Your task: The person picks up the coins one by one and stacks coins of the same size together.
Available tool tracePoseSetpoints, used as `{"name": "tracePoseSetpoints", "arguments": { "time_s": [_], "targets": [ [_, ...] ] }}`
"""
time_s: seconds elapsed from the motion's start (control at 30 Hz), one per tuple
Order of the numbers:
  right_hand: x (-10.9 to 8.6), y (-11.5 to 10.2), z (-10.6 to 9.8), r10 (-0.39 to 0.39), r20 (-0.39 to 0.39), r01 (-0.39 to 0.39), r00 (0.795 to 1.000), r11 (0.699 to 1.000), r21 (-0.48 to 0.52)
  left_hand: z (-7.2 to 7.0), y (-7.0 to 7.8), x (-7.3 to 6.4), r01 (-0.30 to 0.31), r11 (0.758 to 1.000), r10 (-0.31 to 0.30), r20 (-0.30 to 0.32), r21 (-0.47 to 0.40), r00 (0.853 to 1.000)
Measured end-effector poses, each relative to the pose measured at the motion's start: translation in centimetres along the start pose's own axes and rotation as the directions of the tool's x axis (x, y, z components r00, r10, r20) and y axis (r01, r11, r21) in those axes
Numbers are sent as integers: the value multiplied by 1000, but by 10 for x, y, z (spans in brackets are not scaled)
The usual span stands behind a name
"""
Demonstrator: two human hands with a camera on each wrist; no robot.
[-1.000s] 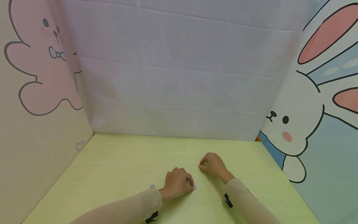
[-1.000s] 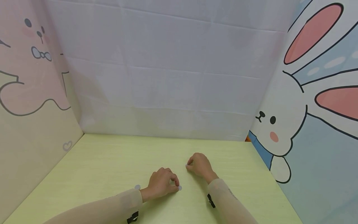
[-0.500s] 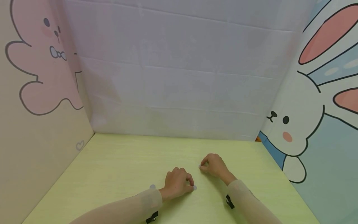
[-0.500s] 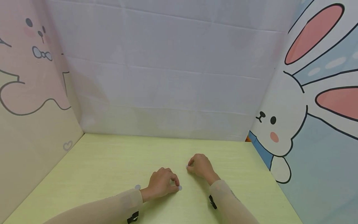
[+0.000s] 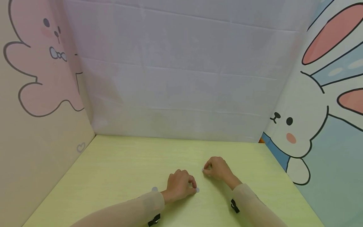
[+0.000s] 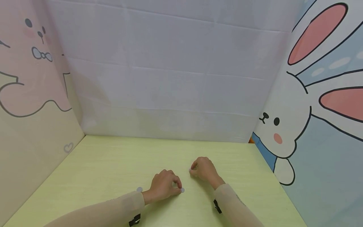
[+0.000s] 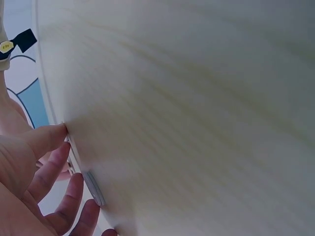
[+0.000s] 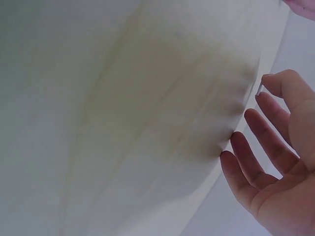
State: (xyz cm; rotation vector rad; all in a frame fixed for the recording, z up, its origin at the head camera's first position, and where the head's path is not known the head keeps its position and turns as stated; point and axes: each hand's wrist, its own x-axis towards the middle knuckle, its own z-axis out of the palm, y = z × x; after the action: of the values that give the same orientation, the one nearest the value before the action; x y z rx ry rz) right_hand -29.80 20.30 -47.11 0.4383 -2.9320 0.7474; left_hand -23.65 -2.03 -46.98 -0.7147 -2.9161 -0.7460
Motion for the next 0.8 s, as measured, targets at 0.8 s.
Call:
{"name": "tracePoseSetpoints", "arguments": {
  "time_s": [0.8],
  "targets": [
    [-10,3,-3,-44,16,44,999,999,6,1,1,0,0,1000,0,-3,18,1000]
  ]
}}
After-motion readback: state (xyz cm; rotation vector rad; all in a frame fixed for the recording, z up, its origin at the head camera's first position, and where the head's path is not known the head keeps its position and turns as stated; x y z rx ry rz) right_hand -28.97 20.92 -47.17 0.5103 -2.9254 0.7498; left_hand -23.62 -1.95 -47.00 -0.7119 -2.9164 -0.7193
